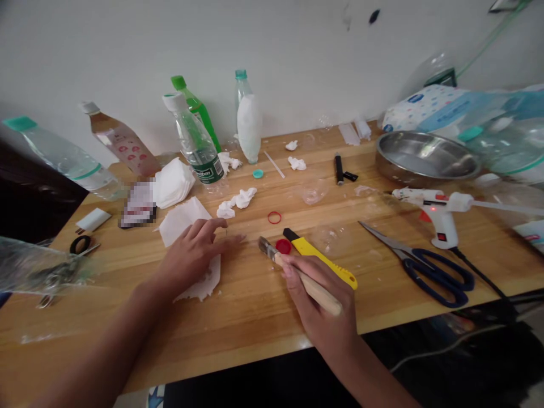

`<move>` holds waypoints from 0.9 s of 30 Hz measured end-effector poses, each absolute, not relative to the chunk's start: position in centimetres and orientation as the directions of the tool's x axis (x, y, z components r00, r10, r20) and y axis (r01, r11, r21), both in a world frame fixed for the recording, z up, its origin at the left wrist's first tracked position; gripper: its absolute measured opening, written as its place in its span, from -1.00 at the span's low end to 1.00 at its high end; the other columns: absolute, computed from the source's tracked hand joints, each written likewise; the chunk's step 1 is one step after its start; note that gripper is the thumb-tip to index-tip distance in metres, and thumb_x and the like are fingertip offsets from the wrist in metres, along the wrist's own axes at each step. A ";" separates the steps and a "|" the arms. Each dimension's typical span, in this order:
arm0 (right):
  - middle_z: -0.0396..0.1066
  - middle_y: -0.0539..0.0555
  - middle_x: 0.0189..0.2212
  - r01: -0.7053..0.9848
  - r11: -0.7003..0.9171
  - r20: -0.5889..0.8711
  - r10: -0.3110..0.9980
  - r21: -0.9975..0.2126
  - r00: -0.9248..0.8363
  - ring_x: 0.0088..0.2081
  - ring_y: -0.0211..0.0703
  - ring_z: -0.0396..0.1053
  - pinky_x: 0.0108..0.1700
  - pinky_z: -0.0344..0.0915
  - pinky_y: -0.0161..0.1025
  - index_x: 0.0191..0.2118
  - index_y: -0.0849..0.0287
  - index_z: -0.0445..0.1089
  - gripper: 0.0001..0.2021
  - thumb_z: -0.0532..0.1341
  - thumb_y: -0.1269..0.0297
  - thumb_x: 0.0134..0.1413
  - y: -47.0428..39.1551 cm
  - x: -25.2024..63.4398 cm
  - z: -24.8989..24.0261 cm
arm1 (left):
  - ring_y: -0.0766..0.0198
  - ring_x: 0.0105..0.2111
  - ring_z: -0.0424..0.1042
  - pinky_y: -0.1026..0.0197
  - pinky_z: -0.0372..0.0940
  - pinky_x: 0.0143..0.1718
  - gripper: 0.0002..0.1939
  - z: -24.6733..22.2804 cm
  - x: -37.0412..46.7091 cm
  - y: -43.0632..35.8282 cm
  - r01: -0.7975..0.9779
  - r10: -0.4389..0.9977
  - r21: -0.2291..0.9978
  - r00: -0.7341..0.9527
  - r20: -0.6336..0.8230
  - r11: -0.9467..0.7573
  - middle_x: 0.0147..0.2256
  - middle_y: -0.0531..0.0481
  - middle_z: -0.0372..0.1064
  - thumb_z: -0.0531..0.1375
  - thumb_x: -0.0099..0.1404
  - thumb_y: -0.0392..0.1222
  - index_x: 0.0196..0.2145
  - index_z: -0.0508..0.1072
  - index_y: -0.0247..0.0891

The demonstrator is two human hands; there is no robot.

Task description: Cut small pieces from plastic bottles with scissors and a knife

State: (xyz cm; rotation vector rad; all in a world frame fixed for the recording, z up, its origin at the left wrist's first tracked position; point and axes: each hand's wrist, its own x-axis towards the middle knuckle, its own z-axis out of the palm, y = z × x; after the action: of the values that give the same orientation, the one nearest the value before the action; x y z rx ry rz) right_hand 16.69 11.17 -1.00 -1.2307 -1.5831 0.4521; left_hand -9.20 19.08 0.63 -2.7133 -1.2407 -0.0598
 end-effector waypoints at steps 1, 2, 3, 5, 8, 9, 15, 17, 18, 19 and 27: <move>0.57 -0.02 -0.19 0.480 0.399 0.484 0.873 -0.781 0.063 -0.27 -0.27 0.56 -0.17 0.48 -0.30 -0.07 0.08 0.51 -0.79 0.22 0.44 0.25 11.2 16.7 -1.0 | 0.04 0.00 0.27 -0.01 0.34 -0.05 -0.23 0.6 -9.3 19.1 0.757 0.751 -0.117 0.653 0.097 -0.643 0.15 -0.12 0.17 0.04 0.30 -0.54 0.30 0.17 0.23; 0.57 -0.01 -0.19 0.484 0.396 0.482 0.874 -0.780 0.061 -0.27 -0.27 0.56 -0.17 0.48 -0.29 -0.07 0.08 0.51 -0.79 0.22 0.44 0.24 11.1 16.7 -1.1 | 0.04 0.01 0.27 -0.01 0.33 -0.04 -0.23 0.5 -9.3 19.1 0.759 0.754 -0.109 0.651 0.091 -0.642 0.15 -0.13 0.16 0.03 0.30 -0.54 0.30 0.17 0.22; 0.57 -0.01 -0.20 0.493 0.394 0.482 0.874 -0.776 0.059 -0.27 -0.26 0.56 -0.17 0.48 -0.29 -0.07 0.09 0.51 -0.80 0.22 0.44 0.24 11.1 16.6 -1.1 | 0.04 0.01 0.26 -0.01 0.33 -0.03 -0.23 0.5 -9.2 19.1 0.761 0.757 -0.104 0.648 0.085 -0.640 0.15 -0.13 0.16 0.03 0.30 -0.53 0.30 0.17 0.22; 0.57 -0.01 -0.22 0.517 0.397 0.489 0.871 -0.758 0.049 -0.27 -0.25 0.56 -0.14 0.48 -0.27 -0.08 0.10 0.51 -0.81 0.22 0.44 0.24 11.1 16.6 -1.0 | 0.04 0.02 0.26 -0.03 0.32 0.00 -0.27 0.5 -9.0 19.1 0.762 0.759 -0.097 0.647 0.070 -0.640 0.14 -0.13 0.16 0.04 0.32 -0.50 0.29 0.19 0.21; 0.57 0.01 -0.24 0.534 0.405 0.501 0.865 -0.743 0.041 -0.26 -0.24 0.55 -0.15 0.48 -0.26 -0.11 0.12 0.52 -0.83 0.21 0.43 0.25 11.2 16.4 -0.8 | 0.01 0.03 0.25 -0.07 0.32 0.03 -0.32 0.6 -8.9 19.0 0.763 0.762 -0.083 0.645 0.052 -0.641 0.15 -0.14 0.15 0.03 0.34 -0.46 0.28 0.23 0.19; 0.57 0.01 -0.24 0.536 0.406 0.504 0.863 -0.740 0.042 -0.27 -0.24 0.55 -0.16 0.49 -0.25 -0.11 0.12 0.52 -0.83 0.21 0.43 0.25 11.2 16.4 -0.8 | 0.00 0.04 0.25 -0.08 0.32 0.03 -0.33 0.6 -8.8 19.0 0.765 0.764 -0.074 0.643 0.045 -0.640 0.15 -0.14 0.15 0.02 0.34 -0.46 0.27 0.24 0.18; 0.57 0.01 -0.25 0.544 0.413 0.518 0.854 -0.731 0.048 -0.30 -0.23 0.56 -0.18 0.50 -0.24 -0.12 0.12 0.51 -0.83 0.22 0.45 0.23 11.1 16.5 -0.7 | 0.01 0.02 0.25 -0.10 0.32 0.03 -0.29 0.7 -8.8 19.1 0.777 0.776 -0.041 0.630 0.028 -0.629 0.14 -0.14 0.13 0.01 0.31 -0.50 0.28 0.23 0.17; 0.57 0.00 -0.24 0.540 0.400 0.510 0.858 -0.740 0.064 -0.29 -0.22 0.56 -0.19 0.50 -0.24 -0.11 0.10 0.51 -0.82 0.23 0.45 0.23 10.8 16.7 -0.7 | 0.02 0.01 0.25 -0.09 0.32 0.02 -0.30 0.7 -8.7 19.1 0.779 0.779 -0.039 0.627 0.026 -0.626 0.13 -0.14 0.14 0.01 0.32 -0.49 0.28 0.23 0.17; 0.57 0.00 -0.23 0.542 0.387 0.500 0.863 -0.746 0.072 -0.29 -0.21 0.56 -0.19 0.50 -0.23 -0.10 0.08 0.51 -0.81 0.23 0.44 0.23 10.6 16.9 -0.7 | 0.02 0.01 0.25 -0.09 0.32 0.02 -0.30 0.7 -8.7 19.1 0.781 0.780 -0.038 0.625 0.026 -0.624 0.13 -0.14 0.14 0.01 0.32 -0.49 0.28 0.24 0.17; 0.57 0.00 -0.22 0.545 0.371 0.489 0.868 -0.752 0.083 -0.28 -0.20 0.56 -0.18 0.49 -0.23 -0.09 0.07 0.51 -0.80 0.22 0.44 0.23 10.3 17.1 -0.7 | 0.02 0.01 0.25 -0.09 0.32 0.02 -0.30 0.8 -8.7 19.1 0.780 0.780 -0.038 0.625 0.027 -0.624 0.13 -0.14 0.14 0.02 0.32 -0.50 0.27 0.26 0.16; 0.55 0.06 -0.25 0.527 0.295 0.509 0.798 -0.797 0.324 -0.25 -0.09 0.51 -0.16 0.47 -0.16 -0.10 0.05 0.54 -0.79 0.22 0.41 0.21 8.3 19.2 1.7 | 0.11 -0.13 0.29 0.05 0.34 -0.14 -0.30 1.0 -9.7 19.0 0.787 0.746 -0.151 0.616 0.251 -0.598 -0.02 -0.14 0.21 0.03 0.34 -0.50 0.30 0.20 0.13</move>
State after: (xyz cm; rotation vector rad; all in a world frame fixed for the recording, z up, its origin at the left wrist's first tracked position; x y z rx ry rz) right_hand 19.16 8.26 1.70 -1.3663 -1.3369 0.2798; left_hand -9.70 19.04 1.02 -2.5951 -1.2551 -0.2364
